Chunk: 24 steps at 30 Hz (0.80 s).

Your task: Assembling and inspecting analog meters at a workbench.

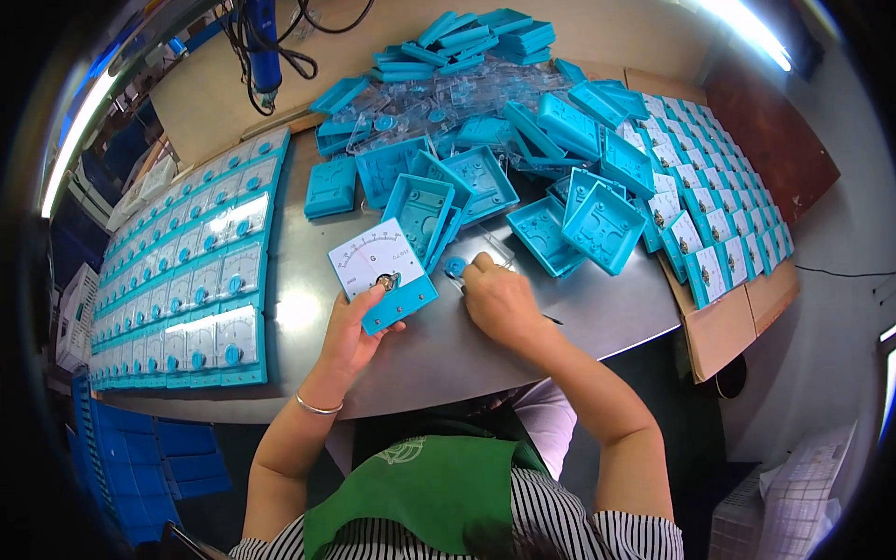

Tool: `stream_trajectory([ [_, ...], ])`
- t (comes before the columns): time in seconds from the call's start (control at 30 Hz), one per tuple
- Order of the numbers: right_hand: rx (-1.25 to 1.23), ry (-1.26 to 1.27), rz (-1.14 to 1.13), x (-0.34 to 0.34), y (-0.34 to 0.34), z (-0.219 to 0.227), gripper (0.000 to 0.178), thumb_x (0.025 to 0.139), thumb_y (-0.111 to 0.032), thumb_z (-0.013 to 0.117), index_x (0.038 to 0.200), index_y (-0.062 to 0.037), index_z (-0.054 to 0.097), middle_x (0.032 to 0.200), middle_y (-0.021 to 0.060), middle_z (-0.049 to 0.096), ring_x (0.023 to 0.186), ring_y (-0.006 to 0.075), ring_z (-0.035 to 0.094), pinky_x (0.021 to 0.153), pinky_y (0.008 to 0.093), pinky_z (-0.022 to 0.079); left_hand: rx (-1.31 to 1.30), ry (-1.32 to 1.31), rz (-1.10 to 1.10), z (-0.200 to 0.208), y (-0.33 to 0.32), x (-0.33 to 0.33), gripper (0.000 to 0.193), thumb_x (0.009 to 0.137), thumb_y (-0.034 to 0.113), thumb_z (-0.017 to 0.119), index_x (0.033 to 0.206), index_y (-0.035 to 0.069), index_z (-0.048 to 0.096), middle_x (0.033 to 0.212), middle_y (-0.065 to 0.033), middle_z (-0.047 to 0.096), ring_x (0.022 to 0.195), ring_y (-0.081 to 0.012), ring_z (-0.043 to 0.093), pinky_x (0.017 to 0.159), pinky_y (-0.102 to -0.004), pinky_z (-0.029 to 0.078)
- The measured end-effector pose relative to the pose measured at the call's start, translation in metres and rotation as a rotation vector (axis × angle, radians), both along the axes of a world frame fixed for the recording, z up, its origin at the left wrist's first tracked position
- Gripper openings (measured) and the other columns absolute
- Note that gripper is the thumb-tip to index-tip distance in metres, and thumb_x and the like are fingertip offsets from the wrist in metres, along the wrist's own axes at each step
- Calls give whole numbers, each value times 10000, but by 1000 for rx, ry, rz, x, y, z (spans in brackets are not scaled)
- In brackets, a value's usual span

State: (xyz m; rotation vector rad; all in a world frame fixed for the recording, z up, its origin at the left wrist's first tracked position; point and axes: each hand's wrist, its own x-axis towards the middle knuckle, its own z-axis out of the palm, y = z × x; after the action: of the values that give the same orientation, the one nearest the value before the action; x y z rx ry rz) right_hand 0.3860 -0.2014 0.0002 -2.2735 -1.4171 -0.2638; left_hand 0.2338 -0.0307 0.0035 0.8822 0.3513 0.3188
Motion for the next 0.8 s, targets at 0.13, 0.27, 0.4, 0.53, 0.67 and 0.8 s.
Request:
stream_trajectory([
  [0.13,210,311,14,-5,-35,33,144,806,-77,607,741,16,517,773,169,572,646,291,636,543,357,486,-49,-31,27,-3,-8,6,357,864,161,641,1163,5,524,1043,-99,628,858,-198,649,646,-355,571],
  [0.27,597,1450,-220,-20,-76,39,144,897,-117,552,825,4,521,883,163,657,598,166,651,382,222,403,-65,-70,52,-5,-10,21,351,866,157,639,1161,1,527,1059,-100,623,852,-193,650,644,-351,573],
  [0.4,177,1507,-199,-59,-91,13,176,901,-156,585,939,14,558,838,156,669,586,138,624,404,224,410,28,-21,32,-7,-12,1,362,861,157,646,1165,5,519,1058,-100,619,851,-187,650,630,-343,574],
  [0.53,56,976,134,-63,-89,11,235,844,-151,658,1018,-11,585,922,140,655,613,180,634,497,292,477,46,28,46,-5,-22,-25,365,852,152,655,1157,8,518,1026,-99,625,835,-191,654,605,-340,574],
  [0.67,-45,327,226,-35,-73,25,439,727,-177,741,1133,-84,603,1281,169,493,671,294,632,643,382,518,53,31,134,-9,-28,-44,366,849,148,657,1154,6,513,1028,-104,624,831,-199,656,597,-349,573],
  [0.8,-178,351,275,-28,-62,19,512,711,-226,743,1203,-164,615,1374,201,427,760,309,657,688,394,525,29,18,134,-12,-30,-48,378,851,154,655,1162,7,498,1038,-112,620,838,-209,656,590,-359,572],
])
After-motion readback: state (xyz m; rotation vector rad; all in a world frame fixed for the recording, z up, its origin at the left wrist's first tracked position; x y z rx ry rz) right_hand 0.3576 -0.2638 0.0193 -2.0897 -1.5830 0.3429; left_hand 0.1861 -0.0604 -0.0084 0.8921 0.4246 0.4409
